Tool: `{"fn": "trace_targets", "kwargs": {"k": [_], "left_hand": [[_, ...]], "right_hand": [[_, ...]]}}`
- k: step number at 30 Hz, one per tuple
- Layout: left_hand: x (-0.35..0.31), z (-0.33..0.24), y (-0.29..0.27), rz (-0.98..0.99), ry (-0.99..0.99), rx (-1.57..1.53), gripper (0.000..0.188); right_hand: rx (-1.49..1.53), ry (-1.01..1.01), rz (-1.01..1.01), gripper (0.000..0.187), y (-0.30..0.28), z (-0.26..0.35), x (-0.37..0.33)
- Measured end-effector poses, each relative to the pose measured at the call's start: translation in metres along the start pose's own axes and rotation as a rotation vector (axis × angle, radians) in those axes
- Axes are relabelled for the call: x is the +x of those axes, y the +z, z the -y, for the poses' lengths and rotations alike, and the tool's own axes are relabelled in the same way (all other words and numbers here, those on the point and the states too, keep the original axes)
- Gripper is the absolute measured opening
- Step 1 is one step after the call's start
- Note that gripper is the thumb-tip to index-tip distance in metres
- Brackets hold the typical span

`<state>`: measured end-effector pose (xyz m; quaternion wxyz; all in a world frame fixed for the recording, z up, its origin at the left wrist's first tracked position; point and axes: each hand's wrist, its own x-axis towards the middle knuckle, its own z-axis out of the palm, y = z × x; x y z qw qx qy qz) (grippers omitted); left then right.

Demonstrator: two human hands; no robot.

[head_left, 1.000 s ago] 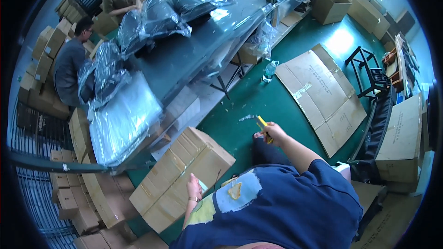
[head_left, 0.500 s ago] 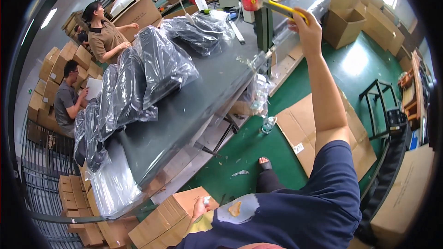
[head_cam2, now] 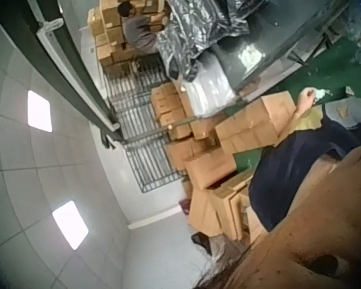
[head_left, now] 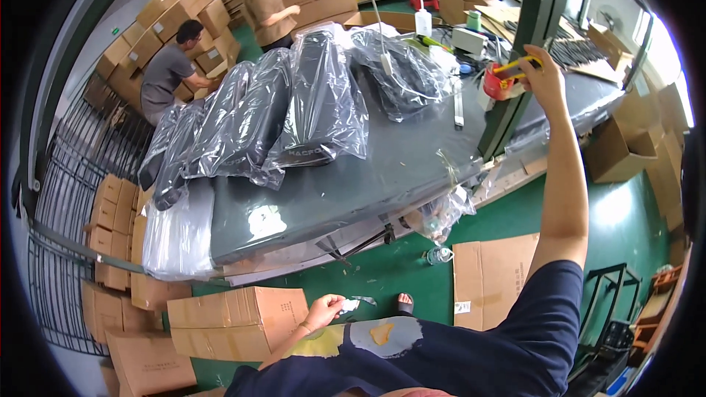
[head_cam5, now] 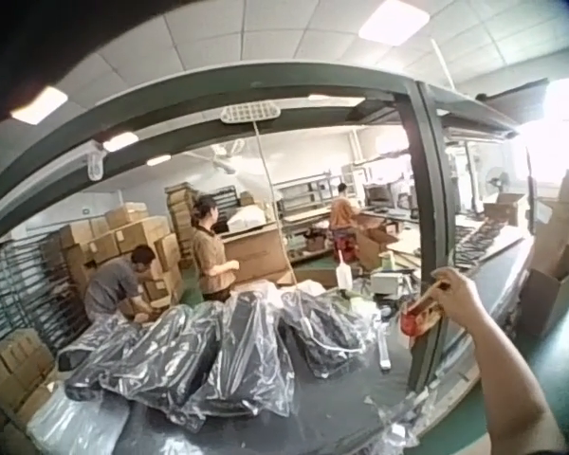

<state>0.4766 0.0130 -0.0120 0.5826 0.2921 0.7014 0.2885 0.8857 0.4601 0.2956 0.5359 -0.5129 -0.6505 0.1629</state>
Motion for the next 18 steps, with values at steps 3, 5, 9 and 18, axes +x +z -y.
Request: {"fn": "trace_targets", "kwargs": {"k": [3, 5, 9, 18], "left_hand": [[0.004, -0.012, 0.010, 0.049, 0.074, -0.021, 0.021], [-0.001, -0.028, 0.017, 0.049, 0.104, -0.022, 0.020], [0.002, -0.043, 0.018, 0.024, 0.147, 0.061, 0.021], [0.003, -0.111, 0.028, 0.017, 0.110, -0.241, 0.015]], "right_hand": [[0.220, -0.018, -0.157, 0.033, 0.003, -0.001, -0.020], [0.294, 0.013, -0.148, 0.034, -0.004, -0.018, -0.024], [0.441, 0.123, -0.138, 0.039, -0.002, -0.012, -0.040], [0.528, 0.379, 0.065, 0.021, 0.067, -0.033, -0.218]]}}
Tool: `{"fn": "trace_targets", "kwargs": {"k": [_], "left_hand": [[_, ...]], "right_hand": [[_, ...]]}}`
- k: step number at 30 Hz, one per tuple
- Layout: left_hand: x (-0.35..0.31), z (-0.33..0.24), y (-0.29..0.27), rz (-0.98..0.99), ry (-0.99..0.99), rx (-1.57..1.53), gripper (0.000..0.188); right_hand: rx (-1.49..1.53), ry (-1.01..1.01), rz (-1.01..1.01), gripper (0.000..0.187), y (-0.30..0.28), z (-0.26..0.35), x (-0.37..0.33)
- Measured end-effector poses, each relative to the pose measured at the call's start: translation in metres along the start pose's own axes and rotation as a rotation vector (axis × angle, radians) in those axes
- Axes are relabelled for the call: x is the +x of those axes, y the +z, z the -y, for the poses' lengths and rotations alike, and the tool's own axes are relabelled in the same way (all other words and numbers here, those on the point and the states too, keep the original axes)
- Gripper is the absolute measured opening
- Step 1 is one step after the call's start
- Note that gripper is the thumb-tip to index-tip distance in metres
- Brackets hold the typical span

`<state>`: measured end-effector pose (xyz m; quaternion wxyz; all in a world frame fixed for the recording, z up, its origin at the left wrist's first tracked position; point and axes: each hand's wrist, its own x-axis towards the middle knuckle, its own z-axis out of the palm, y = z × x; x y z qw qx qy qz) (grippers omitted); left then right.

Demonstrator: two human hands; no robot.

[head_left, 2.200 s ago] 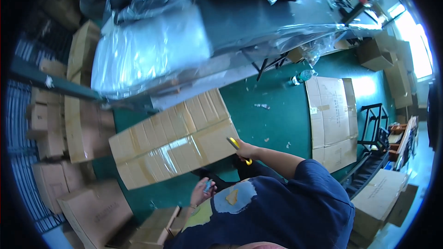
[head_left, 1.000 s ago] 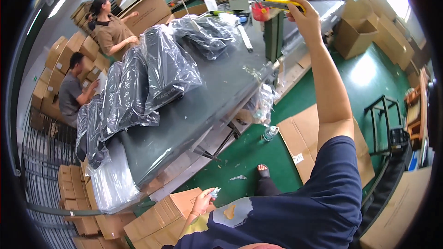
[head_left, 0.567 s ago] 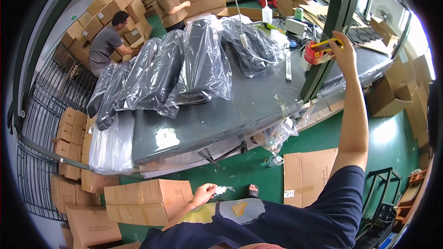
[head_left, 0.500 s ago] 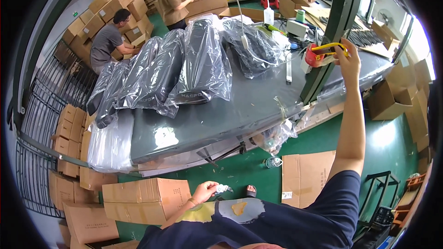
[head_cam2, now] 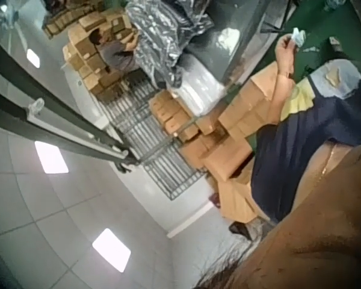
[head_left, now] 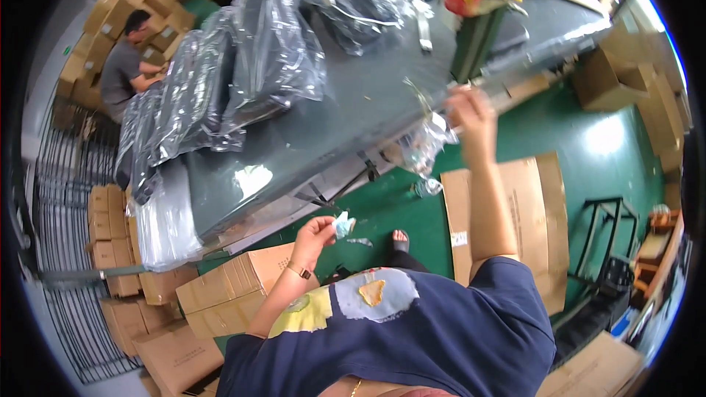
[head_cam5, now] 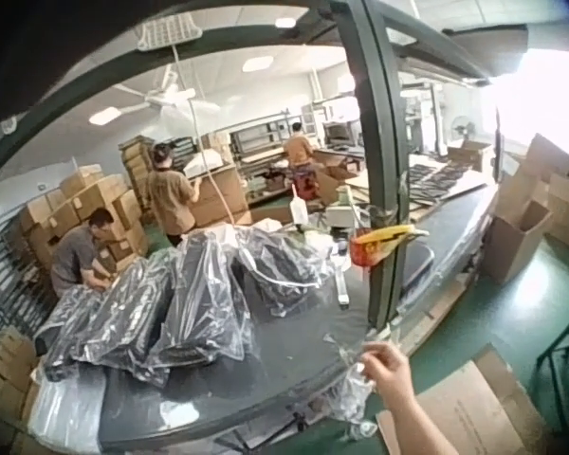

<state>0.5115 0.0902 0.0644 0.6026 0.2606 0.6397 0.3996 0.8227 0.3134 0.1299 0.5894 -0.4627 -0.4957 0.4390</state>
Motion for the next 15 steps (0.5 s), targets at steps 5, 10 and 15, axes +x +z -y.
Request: {"fn": "trace_targets", "kwargs": {"k": [5, 10, 15], "left_hand": [[0.019, -0.018, 0.036, 0.091, -0.036, -0.068, 0.017], [0.021, -0.009, 0.059, 0.162, -0.061, -0.092, 0.021], [0.013, 0.002, 0.048, 0.166, -0.091, 0.035, 0.024]], "right_hand": [[0.035, 0.302, 0.782, 0.035, 0.061, -0.060, -0.138], [-0.119, 0.411, 0.676, 0.034, 0.060, -0.078, -0.166], [0.021, 0.535, 0.017, 0.035, 0.010, -0.146, -0.101]]}}
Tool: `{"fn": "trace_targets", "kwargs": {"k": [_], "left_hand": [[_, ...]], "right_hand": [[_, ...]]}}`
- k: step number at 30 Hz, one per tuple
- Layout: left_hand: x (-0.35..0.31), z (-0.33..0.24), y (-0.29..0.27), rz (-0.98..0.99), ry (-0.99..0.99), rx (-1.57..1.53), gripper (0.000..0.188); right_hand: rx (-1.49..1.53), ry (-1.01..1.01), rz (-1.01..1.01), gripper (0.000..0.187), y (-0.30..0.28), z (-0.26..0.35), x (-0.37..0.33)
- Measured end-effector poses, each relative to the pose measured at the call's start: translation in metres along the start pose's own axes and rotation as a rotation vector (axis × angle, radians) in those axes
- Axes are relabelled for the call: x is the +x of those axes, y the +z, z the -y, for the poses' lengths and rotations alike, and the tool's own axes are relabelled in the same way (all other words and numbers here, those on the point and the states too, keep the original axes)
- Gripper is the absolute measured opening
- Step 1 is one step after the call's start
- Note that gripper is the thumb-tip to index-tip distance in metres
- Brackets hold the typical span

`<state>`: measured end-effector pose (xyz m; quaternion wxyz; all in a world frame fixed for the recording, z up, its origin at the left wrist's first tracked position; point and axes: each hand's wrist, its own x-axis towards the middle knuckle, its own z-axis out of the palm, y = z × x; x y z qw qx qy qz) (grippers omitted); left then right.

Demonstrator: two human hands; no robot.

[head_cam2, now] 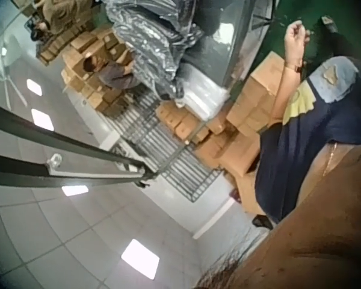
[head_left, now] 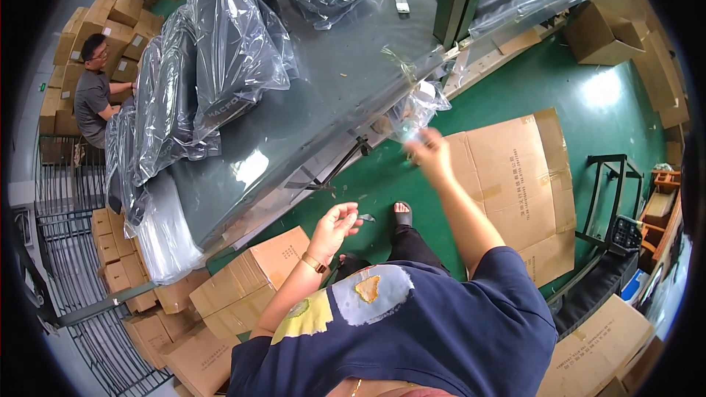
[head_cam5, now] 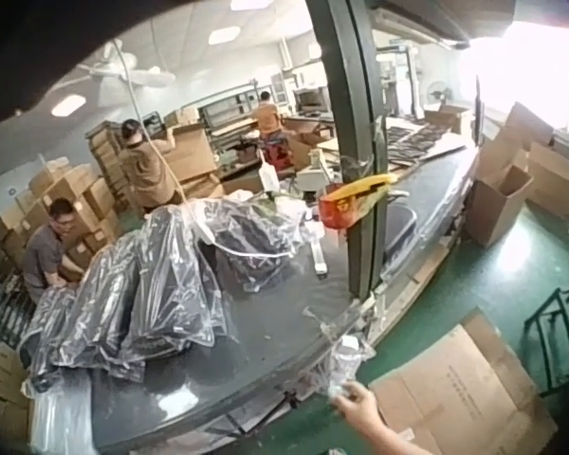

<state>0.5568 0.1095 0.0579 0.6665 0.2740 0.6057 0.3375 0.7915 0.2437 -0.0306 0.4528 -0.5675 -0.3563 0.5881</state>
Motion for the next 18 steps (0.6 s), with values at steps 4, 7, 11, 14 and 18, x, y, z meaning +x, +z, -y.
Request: {"fn": "trace_targets", "kwargs": {"k": [4, 7, 11, 14, 18], "left_hand": [[-0.017, 0.040, -0.033, 0.012, -0.158, 0.150, 0.024], [-0.037, 0.081, -0.060, -0.082, -0.267, 0.185, 0.023], [-0.067, 0.101, -0.076, -0.140, -0.444, 0.097, 0.025], [-0.083, 0.111, -0.081, -0.189, -0.449, 0.042, 0.026], [-0.098, 0.124, -0.092, -0.239, -0.424, 0.014, 0.027]], "right_hand": [[-0.242, -0.157, -0.446, 0.026, -0.053, -0.017, 0.112], [-0.637, -0.156, -0.230, 0.034, -0.057, -0.038, 0.163], [-0.434, -0.118, -0.130, 0.039, -0.059, -0.070, 0.195], [-0.138, -0.158, -0.169, 0.032, -0.053, -0.077, 0.189], [-0.537, -0.061, -0.124, 0.026, -0.032, -0.071, 0.179]]}}
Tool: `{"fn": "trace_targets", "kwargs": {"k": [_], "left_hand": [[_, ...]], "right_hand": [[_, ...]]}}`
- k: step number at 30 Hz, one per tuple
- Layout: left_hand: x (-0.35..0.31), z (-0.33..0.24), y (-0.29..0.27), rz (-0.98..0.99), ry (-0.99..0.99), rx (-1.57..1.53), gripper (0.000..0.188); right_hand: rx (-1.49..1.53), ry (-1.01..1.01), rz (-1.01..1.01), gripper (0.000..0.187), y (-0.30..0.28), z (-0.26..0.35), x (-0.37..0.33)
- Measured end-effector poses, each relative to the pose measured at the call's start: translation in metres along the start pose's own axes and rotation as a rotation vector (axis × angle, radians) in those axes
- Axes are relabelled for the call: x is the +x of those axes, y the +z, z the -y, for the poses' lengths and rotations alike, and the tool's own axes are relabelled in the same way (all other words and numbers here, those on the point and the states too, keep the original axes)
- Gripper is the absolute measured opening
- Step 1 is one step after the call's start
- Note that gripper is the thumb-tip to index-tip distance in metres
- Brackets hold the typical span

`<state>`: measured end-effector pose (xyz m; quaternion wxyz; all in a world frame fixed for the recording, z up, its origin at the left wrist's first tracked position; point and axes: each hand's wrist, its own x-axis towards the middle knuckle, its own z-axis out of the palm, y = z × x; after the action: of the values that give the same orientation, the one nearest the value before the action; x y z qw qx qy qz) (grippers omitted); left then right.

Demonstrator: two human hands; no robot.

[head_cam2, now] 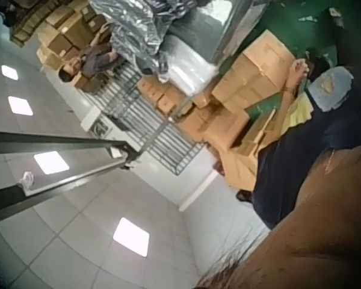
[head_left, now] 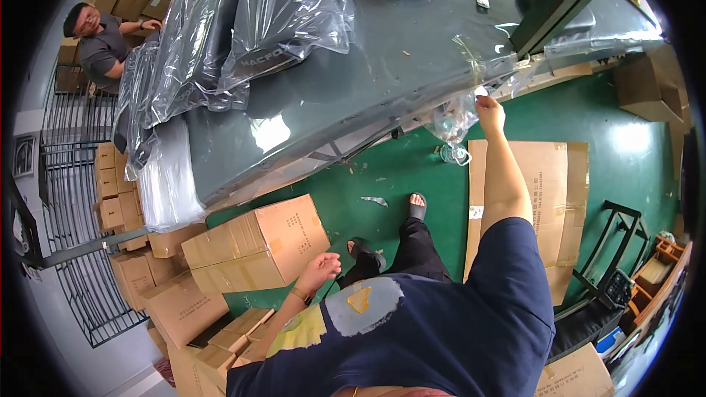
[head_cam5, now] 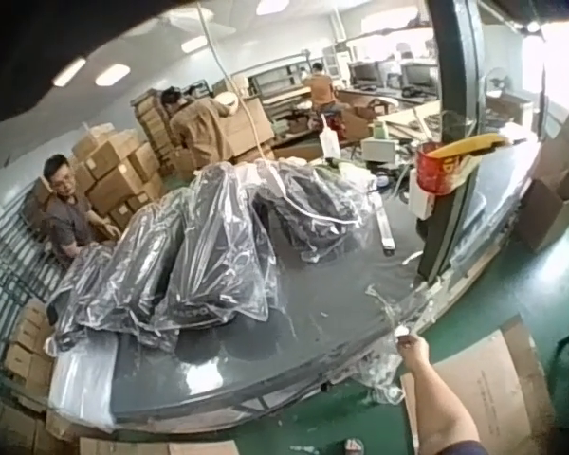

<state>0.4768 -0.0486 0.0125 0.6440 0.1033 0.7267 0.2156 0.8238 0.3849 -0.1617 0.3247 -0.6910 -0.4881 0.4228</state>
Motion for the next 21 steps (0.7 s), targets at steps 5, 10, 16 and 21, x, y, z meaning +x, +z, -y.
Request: {"fn": "trace_targets", "kwargs": {"k": [5, 10, 16, 21], "left_hand": [[-0.015, 0.049, -0.023, -0.168, -0.011, -0.005, 0.029], [-0.029, 0.108, -0.031, -0.200, -0.063, -0.040, 0.026], [-0.037, 0.192, -0.046, -0.086, -0.056, 0.096, 0.026], [-0.034, 0.199, -0.061, -0.145, 0.035, 0.085, 0.024]], "right_hand": [[-0.454, -0.105, -0.062, 0.020, 0.036, 0.000, 0.032], [-0.741, -0.195, 0.198, 0.027, 0.026, -0.078, 0.064], [-0.284, -0.118, 0.024, 0.022, -0.007, -0.015, -0.011], [0.291, 0.082, -0.080, 0.023, -0.039, -0.010, -0.065]]}}
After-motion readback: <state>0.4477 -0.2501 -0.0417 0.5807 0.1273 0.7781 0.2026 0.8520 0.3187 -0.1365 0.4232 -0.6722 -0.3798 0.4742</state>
